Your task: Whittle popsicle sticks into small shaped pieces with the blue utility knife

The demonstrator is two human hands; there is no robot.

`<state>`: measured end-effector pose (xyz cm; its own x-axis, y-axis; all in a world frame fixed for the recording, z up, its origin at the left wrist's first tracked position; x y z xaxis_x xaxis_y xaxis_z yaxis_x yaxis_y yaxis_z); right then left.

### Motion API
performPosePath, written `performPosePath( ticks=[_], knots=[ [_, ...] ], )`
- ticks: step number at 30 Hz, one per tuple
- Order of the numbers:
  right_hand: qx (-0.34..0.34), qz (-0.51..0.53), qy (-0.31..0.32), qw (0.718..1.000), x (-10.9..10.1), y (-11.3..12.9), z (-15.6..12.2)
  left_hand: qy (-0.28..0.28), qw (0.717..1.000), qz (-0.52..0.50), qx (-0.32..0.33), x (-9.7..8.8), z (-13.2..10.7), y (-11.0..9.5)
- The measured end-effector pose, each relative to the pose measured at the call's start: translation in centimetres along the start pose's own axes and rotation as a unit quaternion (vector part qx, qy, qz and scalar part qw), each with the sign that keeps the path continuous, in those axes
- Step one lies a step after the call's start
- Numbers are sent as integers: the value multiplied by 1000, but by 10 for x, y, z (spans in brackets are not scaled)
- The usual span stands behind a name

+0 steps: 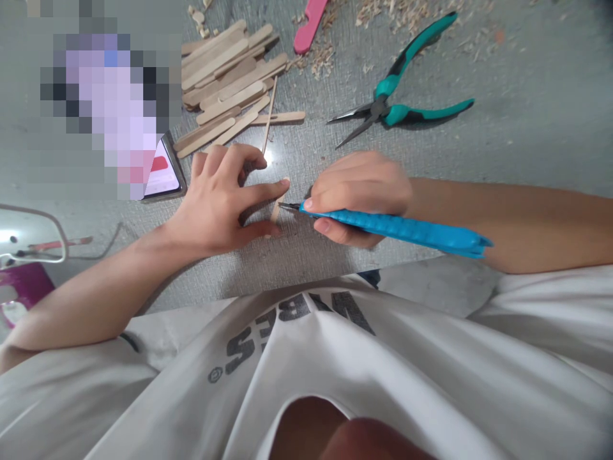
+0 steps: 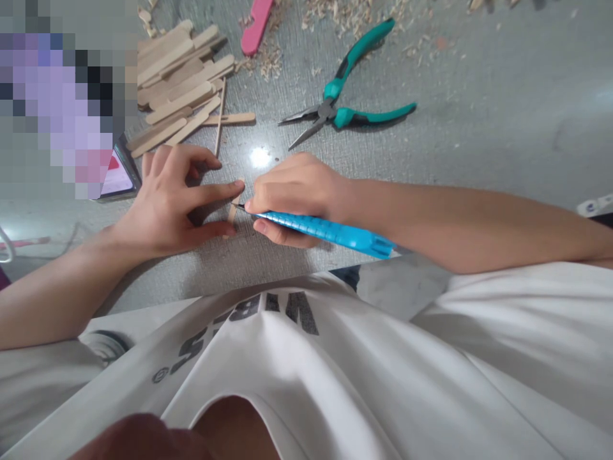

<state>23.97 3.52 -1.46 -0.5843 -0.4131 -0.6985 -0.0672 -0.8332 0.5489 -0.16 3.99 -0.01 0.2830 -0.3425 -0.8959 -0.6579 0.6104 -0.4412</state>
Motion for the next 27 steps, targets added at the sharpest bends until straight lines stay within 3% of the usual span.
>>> performPosePath(
  ticks=[3, 9, 27],
  knots=[
    [2, -49, -46, 998, -6, 5, 5, -2, 1000, 3, 2, 0, 0, 0],
    [-39, -27, -110, 993, -5, 11, 20, -11, 1000, 12, 5, 1, 0, 0],
    [-5, -8, -104, 995, -4, 11, 32, -17, 1000, -10, 15, 1, 0, 4]
  ],
)
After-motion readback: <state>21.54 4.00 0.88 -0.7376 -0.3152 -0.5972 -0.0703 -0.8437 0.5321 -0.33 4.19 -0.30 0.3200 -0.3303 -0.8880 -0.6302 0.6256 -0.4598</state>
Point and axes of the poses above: each hand's wrist, its own z-axis towards the middle knuckle, its own x-axis out of the palm, y = z × x, the point moved 4 cm from there along z, towards the middle knuckle, and after that the axes turned 2 degrees about -z, right-handed, at the moved point
